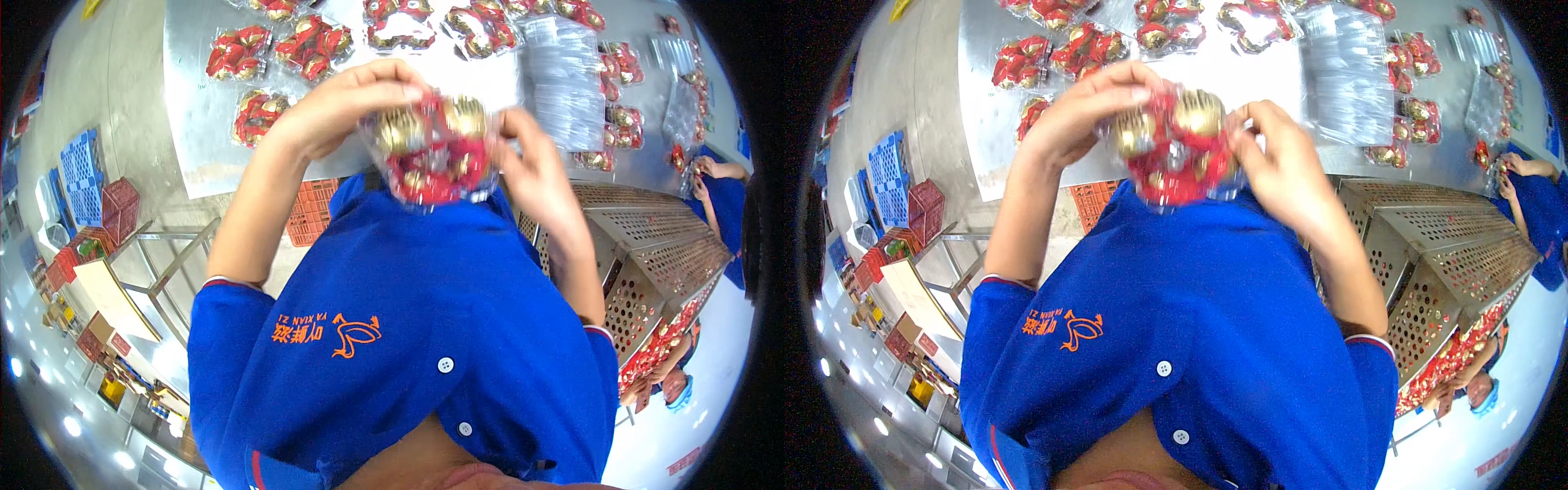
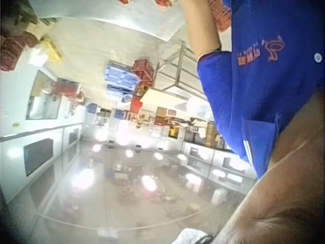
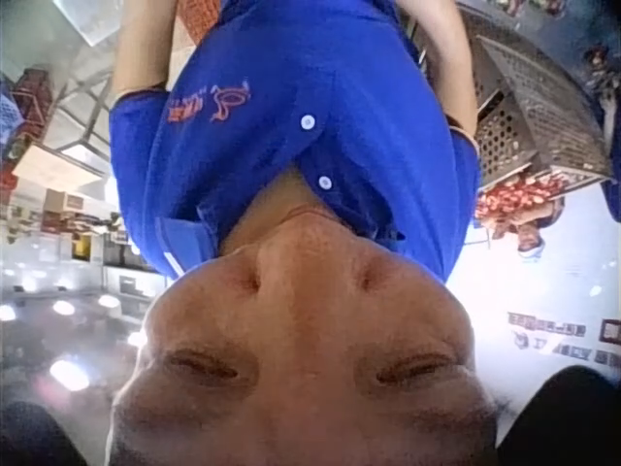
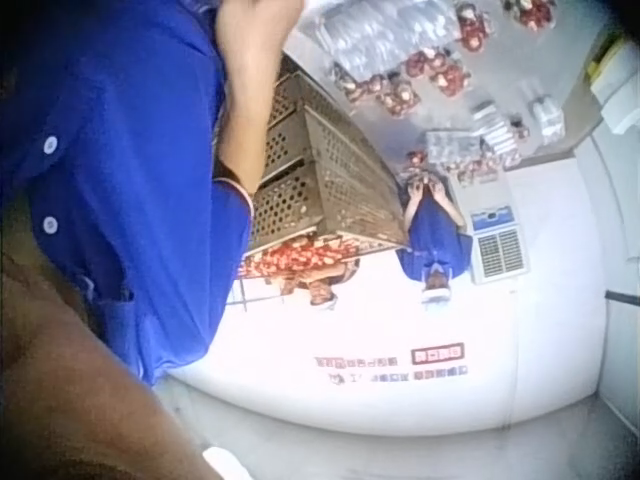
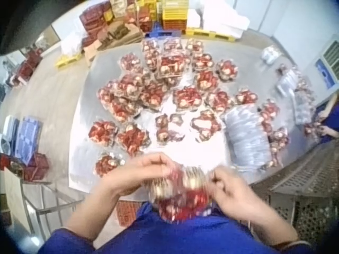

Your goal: Packing gold-wrapped food items into plastic trays at a production facility.

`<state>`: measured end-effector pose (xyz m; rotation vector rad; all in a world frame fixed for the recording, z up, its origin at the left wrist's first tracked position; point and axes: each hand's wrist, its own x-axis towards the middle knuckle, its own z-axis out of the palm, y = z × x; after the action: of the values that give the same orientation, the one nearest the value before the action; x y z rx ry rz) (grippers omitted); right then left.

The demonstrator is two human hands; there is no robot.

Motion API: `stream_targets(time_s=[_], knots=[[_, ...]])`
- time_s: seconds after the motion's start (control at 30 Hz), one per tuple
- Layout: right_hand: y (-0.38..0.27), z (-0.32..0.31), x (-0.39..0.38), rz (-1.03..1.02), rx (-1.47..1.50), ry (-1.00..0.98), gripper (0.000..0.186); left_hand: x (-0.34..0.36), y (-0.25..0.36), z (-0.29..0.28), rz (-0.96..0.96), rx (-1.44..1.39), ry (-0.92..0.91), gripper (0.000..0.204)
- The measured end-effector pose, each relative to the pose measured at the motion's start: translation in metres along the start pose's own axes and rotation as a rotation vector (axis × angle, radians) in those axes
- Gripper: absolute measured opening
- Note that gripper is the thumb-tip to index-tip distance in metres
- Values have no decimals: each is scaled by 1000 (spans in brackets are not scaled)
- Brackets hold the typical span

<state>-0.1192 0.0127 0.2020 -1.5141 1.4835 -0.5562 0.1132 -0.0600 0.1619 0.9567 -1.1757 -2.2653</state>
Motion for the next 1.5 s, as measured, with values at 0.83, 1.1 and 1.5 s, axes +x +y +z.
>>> stream_targets(time_s=[0.83, 1.1, 1.5], knots=[[-47, 1, -34, -292, -245, 76, 17, 2, 33, 51, -429, 197, -370, 17], [-45, 7, -37, -246, -211, 161, 17, -10, 39, 50, -346, 134, -300, 18], [-45, 13, -8, -247, -166, 37, 14, -19, 40, 50, -168, 459, -268, 24]])
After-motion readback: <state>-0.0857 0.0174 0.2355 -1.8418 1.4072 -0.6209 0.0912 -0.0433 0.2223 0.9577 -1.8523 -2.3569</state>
